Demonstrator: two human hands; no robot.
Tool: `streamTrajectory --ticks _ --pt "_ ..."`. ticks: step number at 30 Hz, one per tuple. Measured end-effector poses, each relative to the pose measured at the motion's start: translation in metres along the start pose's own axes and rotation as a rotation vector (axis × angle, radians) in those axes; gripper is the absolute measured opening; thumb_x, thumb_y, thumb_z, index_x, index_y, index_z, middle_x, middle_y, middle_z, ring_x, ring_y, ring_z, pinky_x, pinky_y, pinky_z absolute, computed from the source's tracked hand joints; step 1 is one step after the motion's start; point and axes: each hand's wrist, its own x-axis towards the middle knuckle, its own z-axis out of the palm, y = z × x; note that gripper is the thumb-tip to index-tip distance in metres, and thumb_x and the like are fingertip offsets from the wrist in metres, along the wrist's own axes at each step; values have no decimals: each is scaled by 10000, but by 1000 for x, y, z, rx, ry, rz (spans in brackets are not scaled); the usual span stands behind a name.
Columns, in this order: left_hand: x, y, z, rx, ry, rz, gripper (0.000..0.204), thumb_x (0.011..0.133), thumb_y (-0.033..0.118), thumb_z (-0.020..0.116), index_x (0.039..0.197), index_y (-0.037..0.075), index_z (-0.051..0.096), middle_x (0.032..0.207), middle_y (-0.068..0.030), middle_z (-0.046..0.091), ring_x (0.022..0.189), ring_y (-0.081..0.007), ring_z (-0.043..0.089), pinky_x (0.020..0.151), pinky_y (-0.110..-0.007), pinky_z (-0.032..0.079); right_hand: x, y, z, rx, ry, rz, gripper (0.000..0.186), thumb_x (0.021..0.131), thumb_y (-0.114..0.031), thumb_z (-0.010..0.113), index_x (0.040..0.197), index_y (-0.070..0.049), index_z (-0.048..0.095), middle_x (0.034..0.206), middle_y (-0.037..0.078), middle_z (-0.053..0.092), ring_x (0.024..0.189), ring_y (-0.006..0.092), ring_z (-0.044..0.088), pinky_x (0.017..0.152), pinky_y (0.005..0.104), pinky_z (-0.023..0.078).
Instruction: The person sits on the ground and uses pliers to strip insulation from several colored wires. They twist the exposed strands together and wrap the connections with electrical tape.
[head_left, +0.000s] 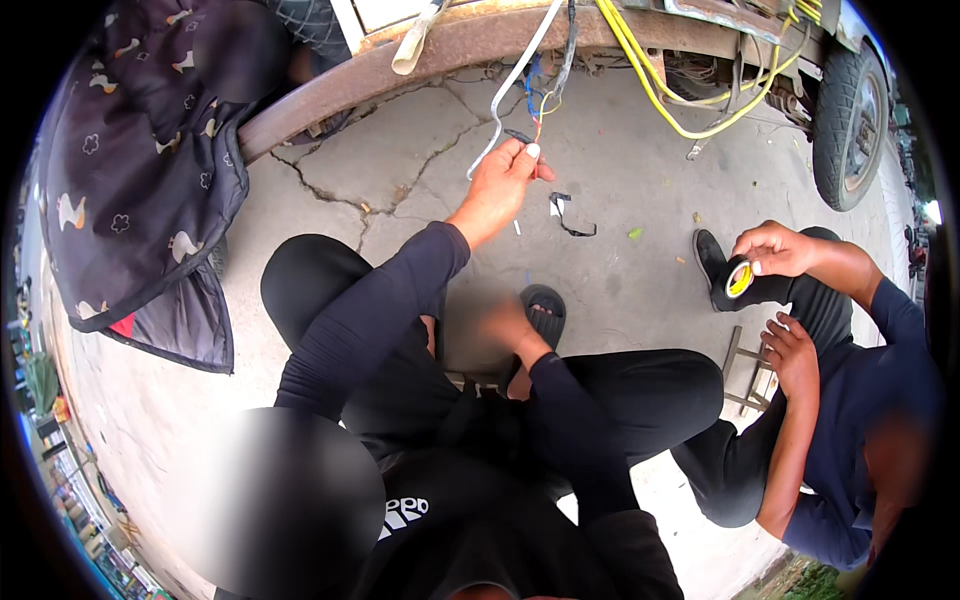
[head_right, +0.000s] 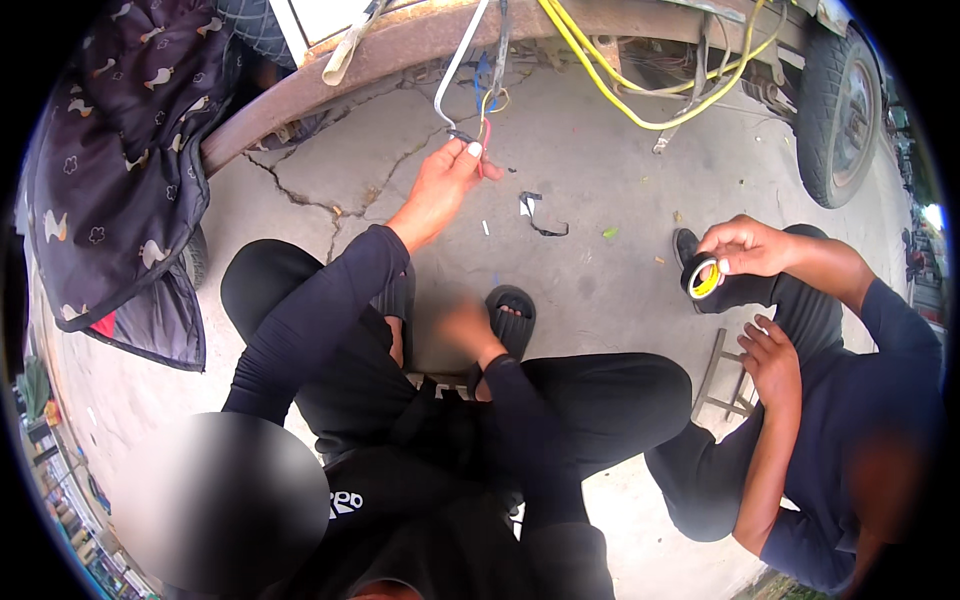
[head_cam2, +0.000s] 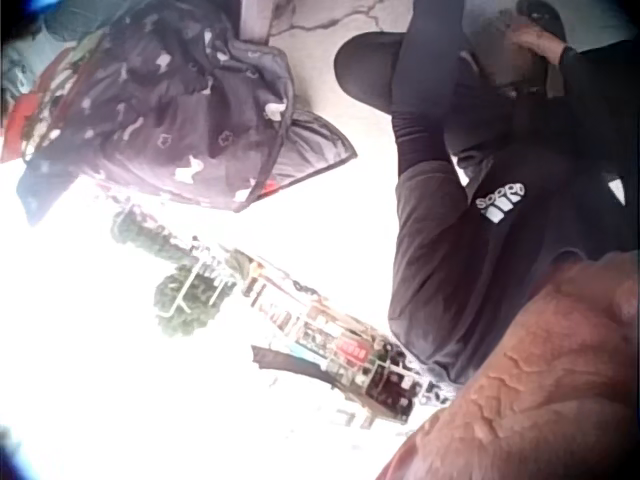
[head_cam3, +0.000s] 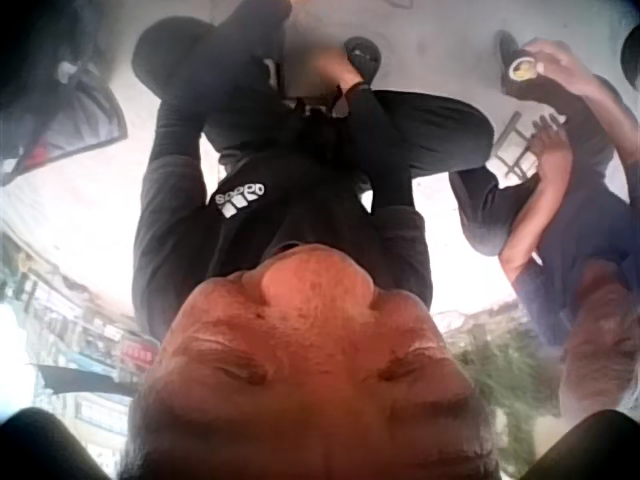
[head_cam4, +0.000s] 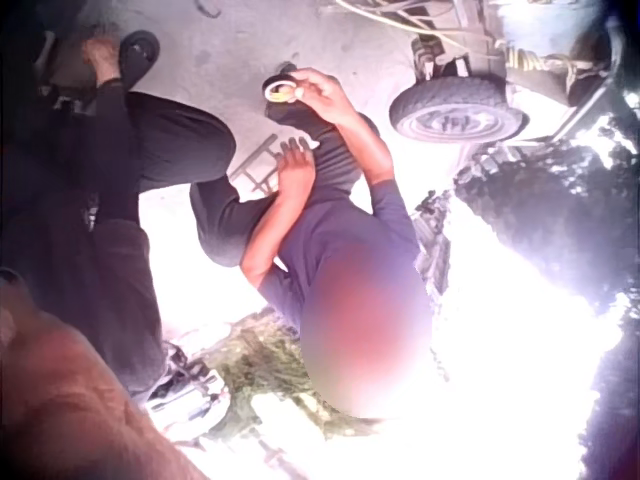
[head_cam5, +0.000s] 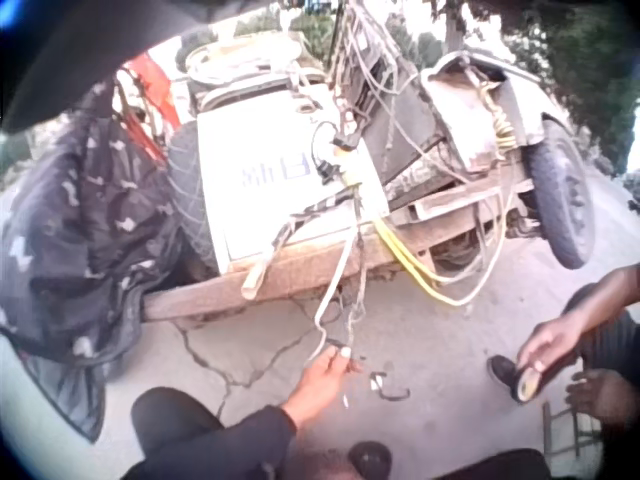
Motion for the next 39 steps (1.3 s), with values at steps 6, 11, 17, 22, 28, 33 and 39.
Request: streamTrajectory --ticks 6,11,17,22,28,33,39 --pt "-46 19 13 -2 -44 31 275 1036 246 432 1011 8 568 902 -76 678 917 -154 625 895 -314 468 -156 -162 -79 1019 657 253 372 862 -91 687 1197 -32 536 747 49 618 615 125 571 521 288 458" --pt "-67 23 17 -104 -55 16 263 1046 253 418 1020 26 550 901 -66 641 1020 -198 629 1015 -364 424 -181 -159 -127 357 746 -85 451 841 -77 640 1261 -40 480 802 31 551 636 157 541 556 303 447" --pt "-83 27 17 -80 -100 12 266 1051 271 417 1031 42 551 999 -43 608 1105 -202 600 1094 -384 377 -168 -186 -144 -60 771 84 516 833 -91 621 1315 -32 446 955 140 599 883 300 619 825 407 488" --pt "-70 29 28 -129 -71 22 268 1043 250 424 1058 35 584 949 -17 629 983 -122 575 940 -293 436 -150 -179 -153 -159 841 -15 514 827 -117 627 1306 -47 454 1023 159 605 893 333 634 792 439 498" --pt "-50 18 34 -84 -66 33 274 1041 252 439 1030 41 613 884 29 567 803 -69 458 764 -247 401 -143 -187 -181 -285 871 -9 462 807 -137 639 1226 -41 472 1100 209 580 975 412 603 814 506 492" --pt "-45 15 35 -66 -109 28 289 1038 252 447 996 26 621 889 19 589 810 -70 476 772 -248 406 -139 -173 -190 -457 959 -92 458 798 -125 654 1210 -45 472 1044 223 591 934 423 609 771 509 491" --pt "-45 26 43 -77 -158 9 287 1035 252 454 982 22 615 958 -20 639 964 -101 559 926 -268 417 -136 -160 -195 -399 924 -79 409 796 -149 663 1135 -35 465 1020 229 600 883 433 623 742 511 501"
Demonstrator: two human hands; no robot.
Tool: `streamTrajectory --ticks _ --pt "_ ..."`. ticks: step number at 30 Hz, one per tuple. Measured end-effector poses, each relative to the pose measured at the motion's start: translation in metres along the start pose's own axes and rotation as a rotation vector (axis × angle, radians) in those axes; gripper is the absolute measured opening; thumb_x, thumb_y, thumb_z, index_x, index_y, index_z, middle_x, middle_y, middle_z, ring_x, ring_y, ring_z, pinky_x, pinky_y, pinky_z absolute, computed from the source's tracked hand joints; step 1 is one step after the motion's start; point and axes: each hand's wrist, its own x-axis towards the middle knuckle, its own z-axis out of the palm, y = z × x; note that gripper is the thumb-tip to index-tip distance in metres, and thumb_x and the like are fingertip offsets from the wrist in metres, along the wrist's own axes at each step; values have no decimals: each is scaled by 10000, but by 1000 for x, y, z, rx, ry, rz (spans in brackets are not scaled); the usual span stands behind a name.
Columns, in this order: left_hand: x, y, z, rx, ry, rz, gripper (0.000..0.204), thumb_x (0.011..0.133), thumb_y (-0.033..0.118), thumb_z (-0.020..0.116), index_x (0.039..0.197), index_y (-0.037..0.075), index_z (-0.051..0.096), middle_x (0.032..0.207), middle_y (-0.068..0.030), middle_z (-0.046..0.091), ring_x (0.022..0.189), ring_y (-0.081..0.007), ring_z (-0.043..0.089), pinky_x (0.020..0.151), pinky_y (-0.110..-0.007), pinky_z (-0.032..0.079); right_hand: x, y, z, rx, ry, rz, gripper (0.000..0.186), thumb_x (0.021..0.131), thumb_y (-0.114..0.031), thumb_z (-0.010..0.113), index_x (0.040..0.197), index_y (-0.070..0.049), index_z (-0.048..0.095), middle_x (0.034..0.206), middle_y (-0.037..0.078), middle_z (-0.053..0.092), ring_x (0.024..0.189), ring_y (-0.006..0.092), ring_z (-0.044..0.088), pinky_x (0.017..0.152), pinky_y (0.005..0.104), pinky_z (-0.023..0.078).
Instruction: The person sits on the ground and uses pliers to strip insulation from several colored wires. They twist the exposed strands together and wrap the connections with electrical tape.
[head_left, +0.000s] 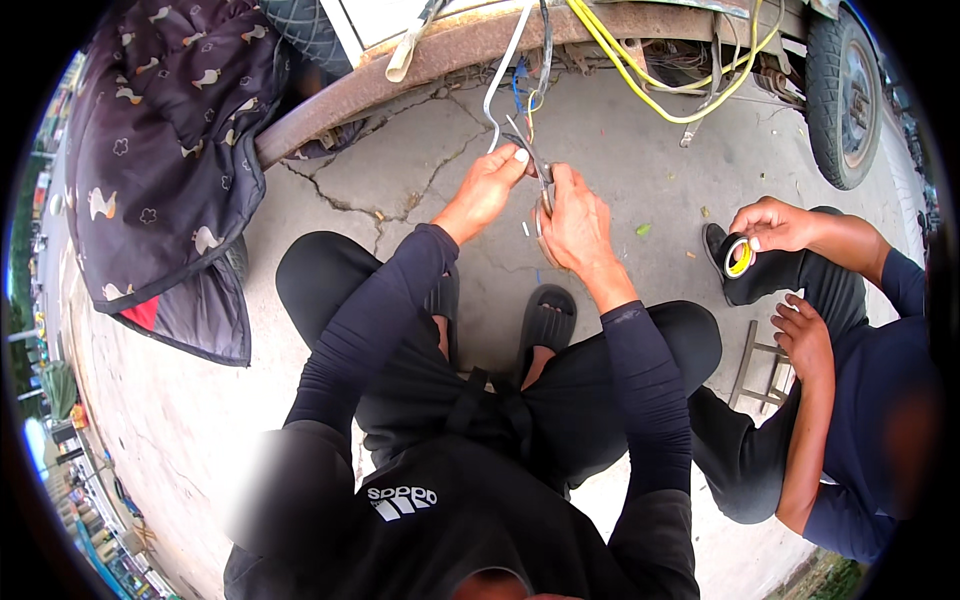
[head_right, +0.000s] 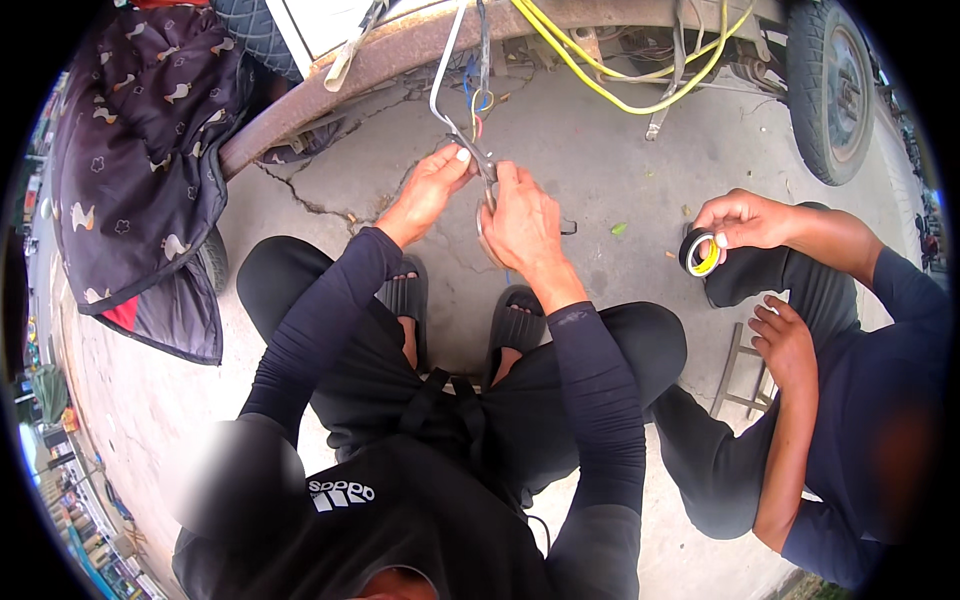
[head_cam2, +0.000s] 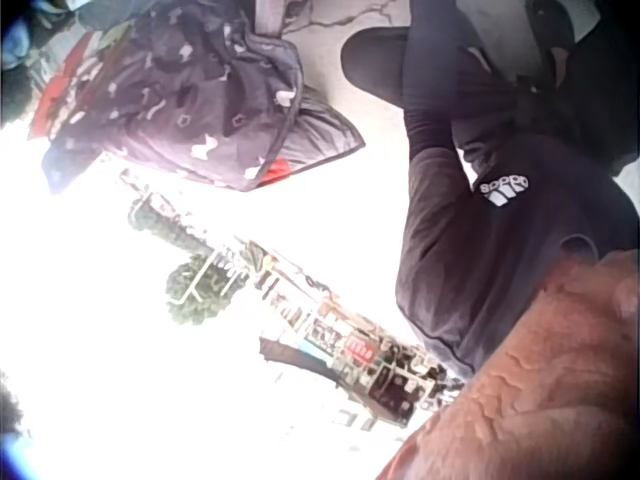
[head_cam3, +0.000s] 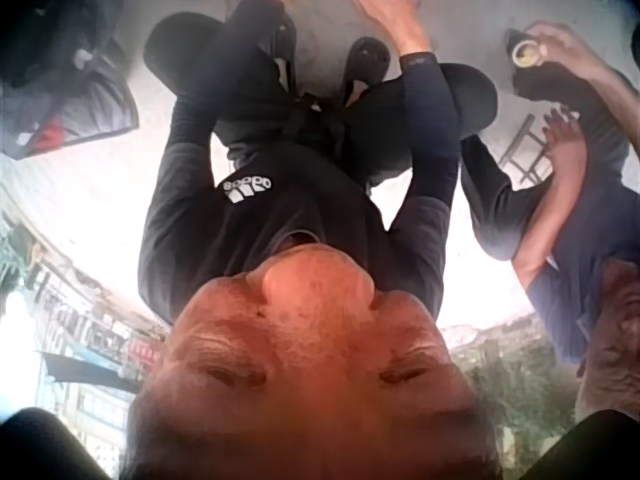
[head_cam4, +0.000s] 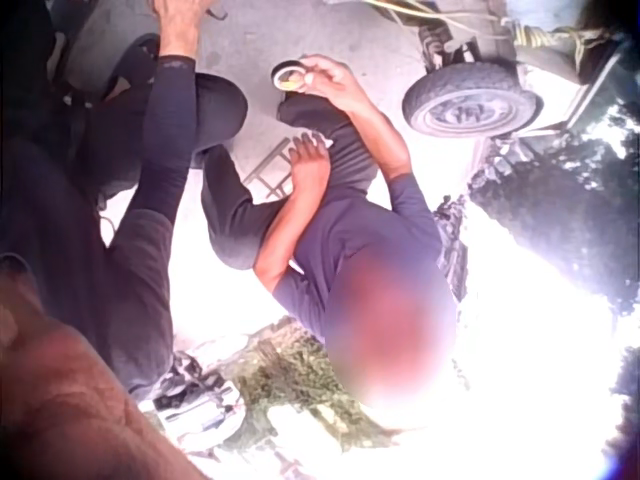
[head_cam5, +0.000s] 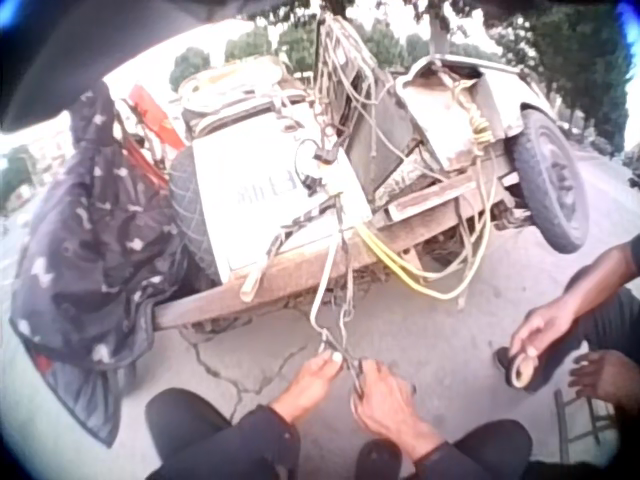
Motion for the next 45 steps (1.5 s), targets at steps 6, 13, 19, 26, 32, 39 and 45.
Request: streamTrajectory --ticks 6,13,19,26,32,39,45 --pt "-4 -5 -3 -146 -92 47 266 1037 246 439 999 37 600 1003 -28 634 1002 -136 578 981 -289 408 -9 -5 4 53 39 51 338 793 -154 677 1042 -18 494 861 202 630 773 411 642 685 500 499" --pt "-25 -10 -14 -333 327 -3 276 1040 309 421 928 83 531 981 -61 622 1051 -201 611 1028 -391 398 -63 -25 76 522 355 372 223 842 -125 613 993 6 515 697 184 600 666 375 633 618 438 482" --pt "-30 -1 -13 -210 242 120 280 1039 304 428 941 64 534 983 -62 626 1024 -190 607 984 -374 431 -124 16 231 280 -318 598 479 790 -358 697 1119 -19 621 1123 268 642 1109 410 605 919 459 486" --pt "-42 -13 -14 316 206 258 221 985 223 537 971 3 541 920 -91 620 934 -202 600 831 -327 467 19 51 179 873 225 580 652 875 -107 608 1451 -2 321 1370 206 514 1170 280 569 970 376 457" --pt "-51 0 12 672 125 465 190 945 187 582 1013 10 586 1225 -121 538 1080 -291 558 930 -358 447 133 45 38 734 140 268 563 905 -121 592 1410 21 385 1145 169 669 954 225 670 869 327 514" --pt "-60 5 16 934 52 593 177 915 149 607 1059 46 604 1324 -125 486 1264 -342 453 1015 -425 408 90 67 69 1395 265 851 259 1002 -131 410 1178 22 522 929 152 685 721 235 675 630 315 539" --pt "-71 -18 29 1038 -78 548 217 904 117 596 1116 75 616 1317 -112 512 1294 -332 433 1032 -436 404 -7 30 132 2054 -221 325 352 1016 -281 445 1228 -19 545 1090 149 672 931 253 671 797 340 558"
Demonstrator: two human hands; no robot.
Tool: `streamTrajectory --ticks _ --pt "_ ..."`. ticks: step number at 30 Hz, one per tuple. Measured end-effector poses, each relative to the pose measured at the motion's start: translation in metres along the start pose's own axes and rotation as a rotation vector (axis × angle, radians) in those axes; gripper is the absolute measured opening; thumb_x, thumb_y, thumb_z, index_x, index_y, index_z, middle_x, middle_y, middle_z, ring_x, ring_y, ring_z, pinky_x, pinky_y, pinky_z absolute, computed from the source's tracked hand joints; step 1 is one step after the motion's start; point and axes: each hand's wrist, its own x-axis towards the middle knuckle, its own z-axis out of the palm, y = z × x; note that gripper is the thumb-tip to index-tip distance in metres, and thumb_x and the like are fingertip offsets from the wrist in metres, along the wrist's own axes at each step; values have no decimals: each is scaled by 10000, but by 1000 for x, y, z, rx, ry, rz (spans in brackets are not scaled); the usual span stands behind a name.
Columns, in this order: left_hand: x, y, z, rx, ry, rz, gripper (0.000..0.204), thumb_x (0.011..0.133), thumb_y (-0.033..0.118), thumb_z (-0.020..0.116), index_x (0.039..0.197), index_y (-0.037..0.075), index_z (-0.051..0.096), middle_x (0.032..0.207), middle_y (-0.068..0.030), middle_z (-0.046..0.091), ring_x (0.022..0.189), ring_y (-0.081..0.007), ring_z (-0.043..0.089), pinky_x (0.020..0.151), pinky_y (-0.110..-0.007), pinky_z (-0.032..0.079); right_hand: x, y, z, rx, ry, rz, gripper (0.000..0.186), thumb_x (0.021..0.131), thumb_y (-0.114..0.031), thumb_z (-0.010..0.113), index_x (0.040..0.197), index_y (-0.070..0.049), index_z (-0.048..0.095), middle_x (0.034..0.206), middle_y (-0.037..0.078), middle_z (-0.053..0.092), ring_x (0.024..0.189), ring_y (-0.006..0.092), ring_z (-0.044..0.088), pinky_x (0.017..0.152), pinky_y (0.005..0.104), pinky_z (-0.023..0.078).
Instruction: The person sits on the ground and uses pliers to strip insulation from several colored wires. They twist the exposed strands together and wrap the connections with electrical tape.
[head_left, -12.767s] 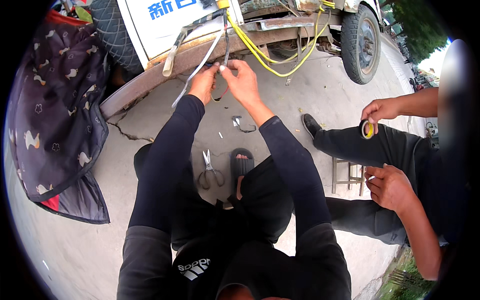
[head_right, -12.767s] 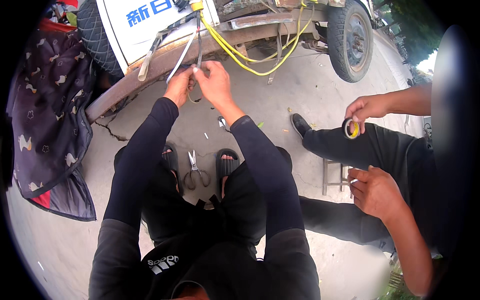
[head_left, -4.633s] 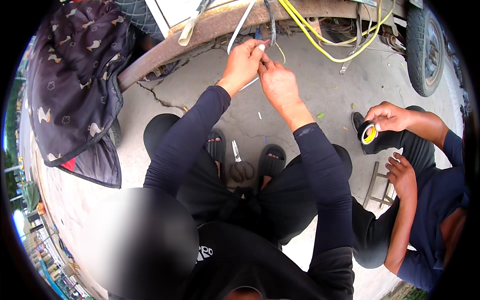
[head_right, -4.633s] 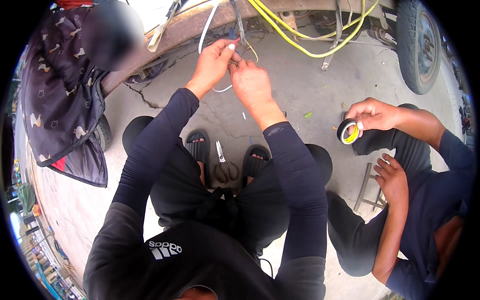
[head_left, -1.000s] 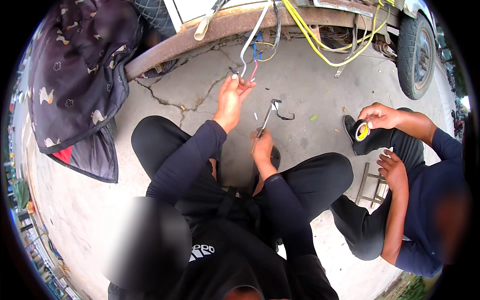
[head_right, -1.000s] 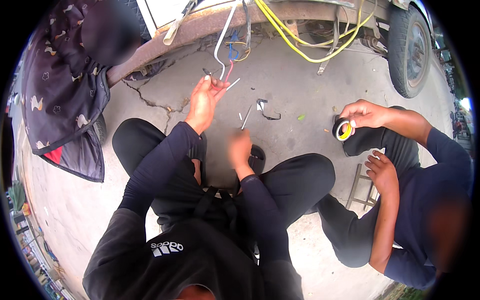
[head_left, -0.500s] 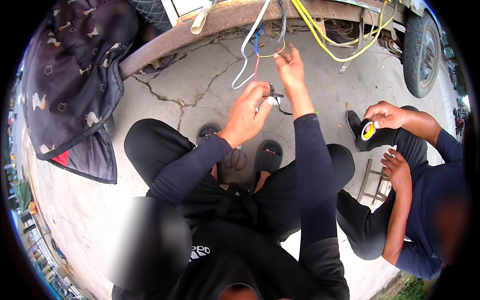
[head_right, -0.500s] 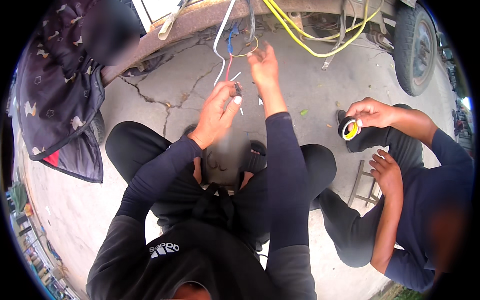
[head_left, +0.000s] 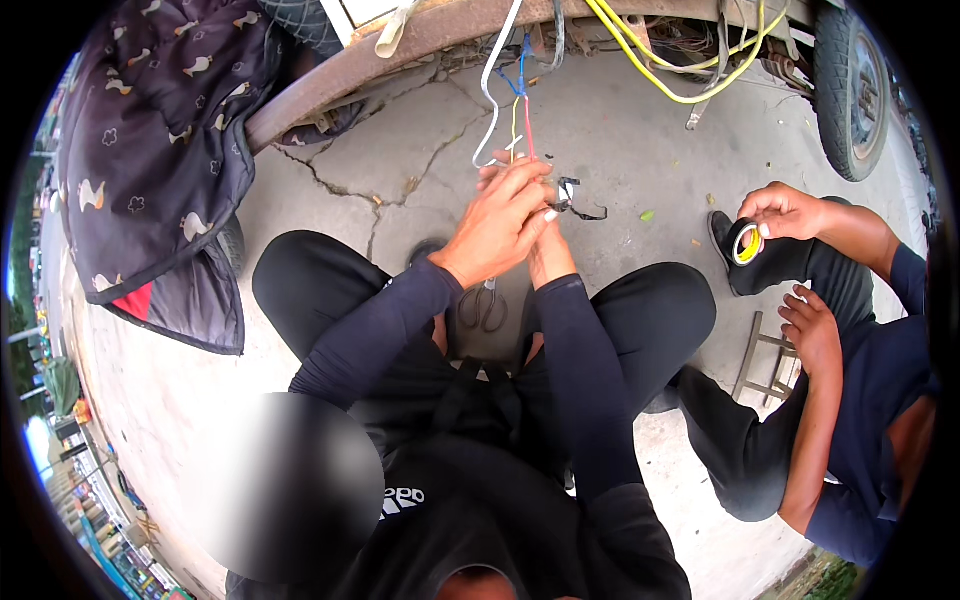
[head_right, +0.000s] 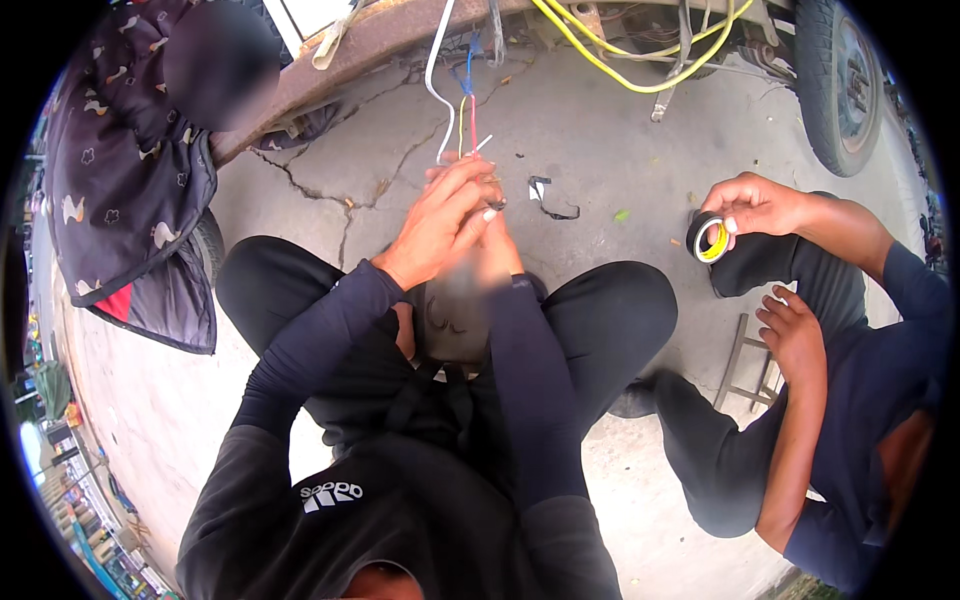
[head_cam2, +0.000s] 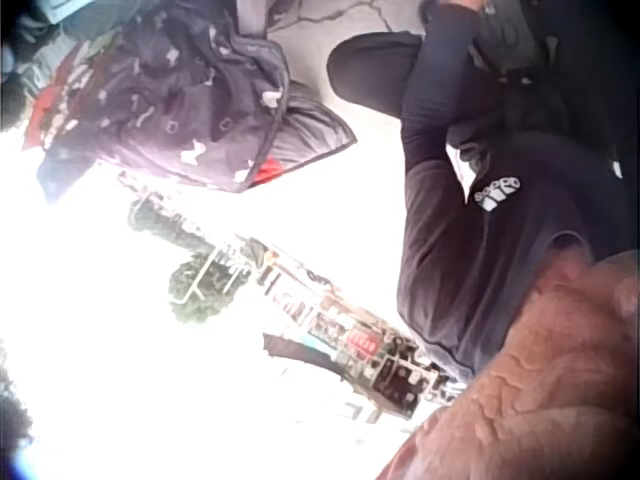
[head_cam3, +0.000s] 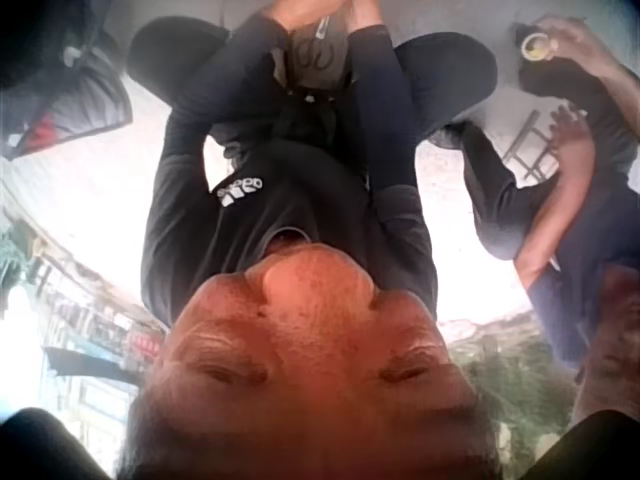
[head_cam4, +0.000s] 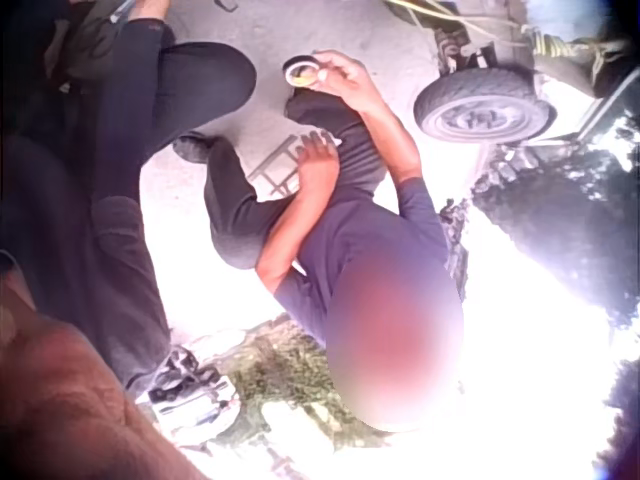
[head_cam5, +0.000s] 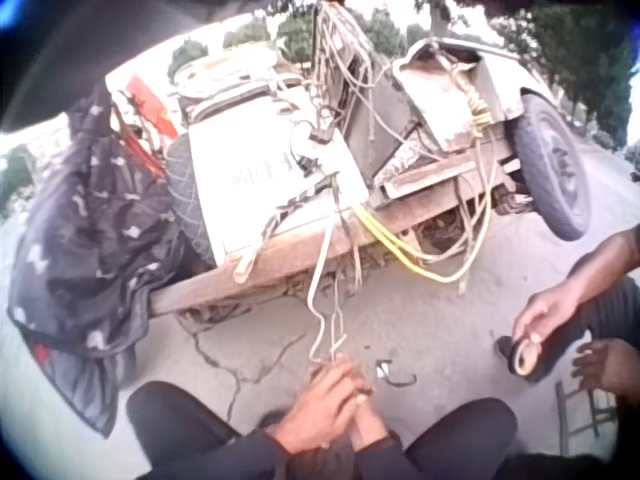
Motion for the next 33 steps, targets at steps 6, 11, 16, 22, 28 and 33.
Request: streamTrajectory --ticks 6,11,16,22,28,33 --pt "17 27 11 265 -246 166 326 889 141 588 1206 64 575 1168 -138 621 1215 -339 508 920 -438 476 -33 -1 -8 421 68 -6 356 1010 -316 484 1217 -36 556 1089 126 677 952 241 669 826 346 548" --pt "52 41 -16 163 77 -51 373 904 178 577 1231 6 527 1087 -198 622 1040 -375 593 888 -468 483 -55 -16 25 -1 279 -86 321 1032 -336 464 1164 -59 557 938 85 686 807 162 652 707 294 523" --pt "125 -35 13 -16 300 -339 483 918 237 586 1278 -60 464 1229 -282 577 1135 -417 574 977 -451 449 -69 -21 41 -264 285 -78 362 1019 -399 484 1053 -59 605 858 82 694 689 117 620 601 263 482" --pt "171 -51 31 -705 277 -671 305 989 215 480 1167 -9 583 905 -51 637 698 -117 510 647 -292 434 -102 -56 25 -528 397 -243 490 989 -468 512 1192 -26 570 1122 141 637 930 187 636 700 290 508" --pt "160 -108 -3 -548 231 -517 379 986 229 459 1324 64 505 841 -4 560 575 -87 385 514 -257 337 -161 -149 27 -130 845 -820 1053 883 -781 321 1513 23 69 1456 223 360 1248 322 504 891 392 455" --pt "142 -107 -11 -836 191 -614 359 989 188 430 1319 50 461 754 13 485 557 -66 340 491 -232 282 -154 -175 21 -269 971 -807 264 1002 -290 517 1126 -60 558 1009 90 660 860 211 657 671 306 487"
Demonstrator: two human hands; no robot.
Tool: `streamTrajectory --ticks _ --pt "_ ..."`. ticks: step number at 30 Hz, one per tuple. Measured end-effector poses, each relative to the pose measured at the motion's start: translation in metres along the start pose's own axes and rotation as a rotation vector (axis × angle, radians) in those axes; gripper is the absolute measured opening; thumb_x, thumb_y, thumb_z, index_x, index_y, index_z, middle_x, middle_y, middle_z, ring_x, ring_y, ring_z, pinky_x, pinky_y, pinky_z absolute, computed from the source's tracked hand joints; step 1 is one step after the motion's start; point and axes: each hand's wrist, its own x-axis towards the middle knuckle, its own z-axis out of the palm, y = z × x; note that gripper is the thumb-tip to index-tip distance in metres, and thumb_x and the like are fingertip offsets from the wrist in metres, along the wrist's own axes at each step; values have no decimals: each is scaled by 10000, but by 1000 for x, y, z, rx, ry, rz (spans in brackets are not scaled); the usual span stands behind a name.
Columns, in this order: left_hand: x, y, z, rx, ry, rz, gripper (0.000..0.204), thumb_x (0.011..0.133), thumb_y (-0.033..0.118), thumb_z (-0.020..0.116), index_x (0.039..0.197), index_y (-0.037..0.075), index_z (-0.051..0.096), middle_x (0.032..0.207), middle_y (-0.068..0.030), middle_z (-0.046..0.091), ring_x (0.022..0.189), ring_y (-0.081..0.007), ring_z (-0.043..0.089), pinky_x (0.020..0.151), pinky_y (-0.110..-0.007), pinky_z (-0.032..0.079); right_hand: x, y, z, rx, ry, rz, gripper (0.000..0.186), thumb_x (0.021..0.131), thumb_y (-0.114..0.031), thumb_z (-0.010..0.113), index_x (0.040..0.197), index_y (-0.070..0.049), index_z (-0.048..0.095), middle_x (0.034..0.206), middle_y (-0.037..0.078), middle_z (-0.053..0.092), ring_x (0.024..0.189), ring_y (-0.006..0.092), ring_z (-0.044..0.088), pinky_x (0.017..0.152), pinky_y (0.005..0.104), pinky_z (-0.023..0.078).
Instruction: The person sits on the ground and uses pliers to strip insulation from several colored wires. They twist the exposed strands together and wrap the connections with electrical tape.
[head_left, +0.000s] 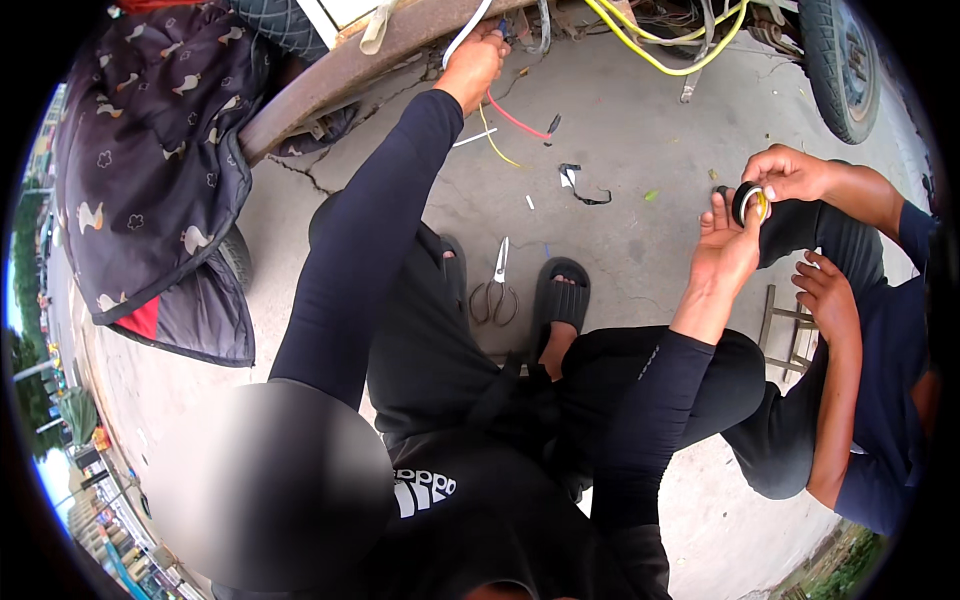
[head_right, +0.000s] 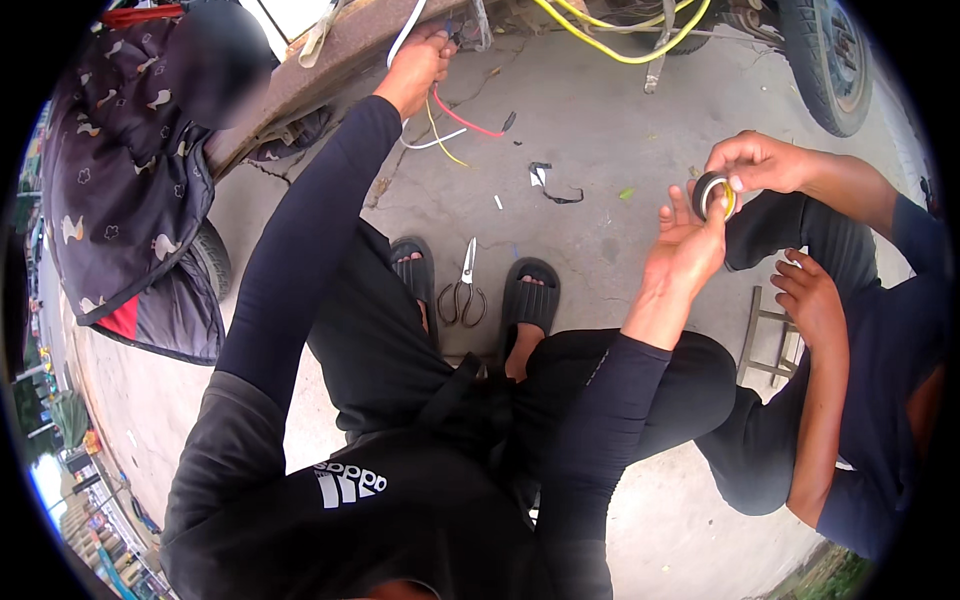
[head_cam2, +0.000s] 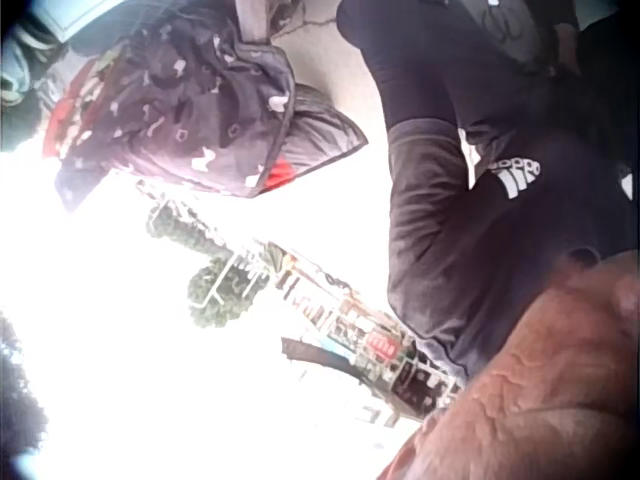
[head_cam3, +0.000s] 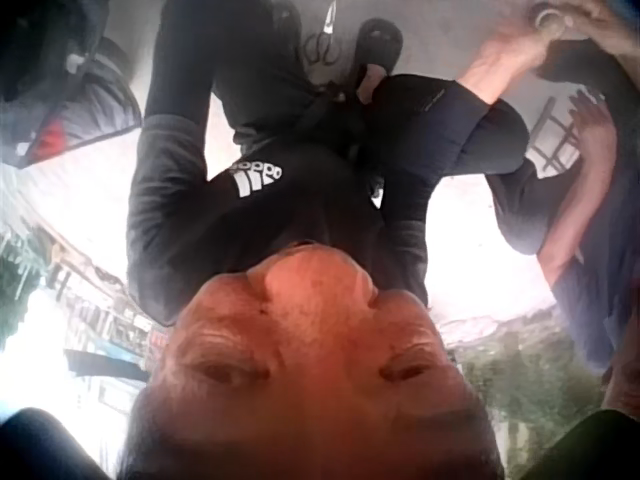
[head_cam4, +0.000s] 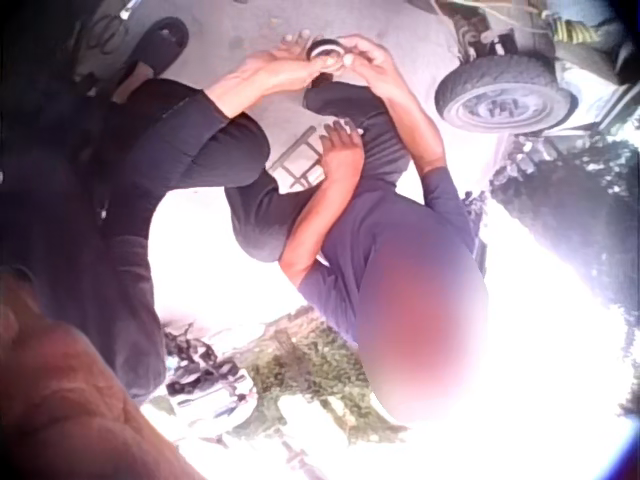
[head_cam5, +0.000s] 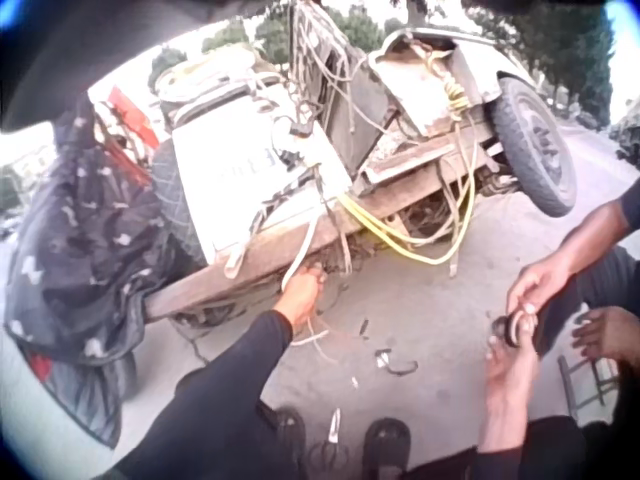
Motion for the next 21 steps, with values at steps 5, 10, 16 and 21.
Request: streamTrajectory --ticks 5,10,16,21 --pt "18 -14 -6 31 9 6 274 995 267 477 1157 47 499 692 28 458 575 -92 374 548 -273 340 -19 60 1 -170 4 -35 138 983 -167 526 1002 -39 573 877 62 630 677 157 624 556 268 474" --pt "36 -19 12 243 14 51 350 977 315 512 1189 37 542 700 26 473 605 -101 399 578 -288 367 -42 204 -27 -625 -416 568 216 993 -174 505 1036 27 573 830 92 625 534 147 604 434 267 465" --pt "55 -5 25 347 31 42 325 958 279 545 1136 8 559 775 -7 523 647 -97 420 572 -268 357 10 368 -112 -1131 -410 381 308 936 -189 600 1098 68 551 939 176 666 648 238 674 549 345 548" --pt "49 5 2 -94 -57 -191 356 975 157 431 1268 -9 546 842 -65 562 688 -106 440 657 -273 400 -6 342 -43 -1448 -202 249 366 910 -171 629 1166 70 528 1091 252 644 1003 307 657 851 401 515"
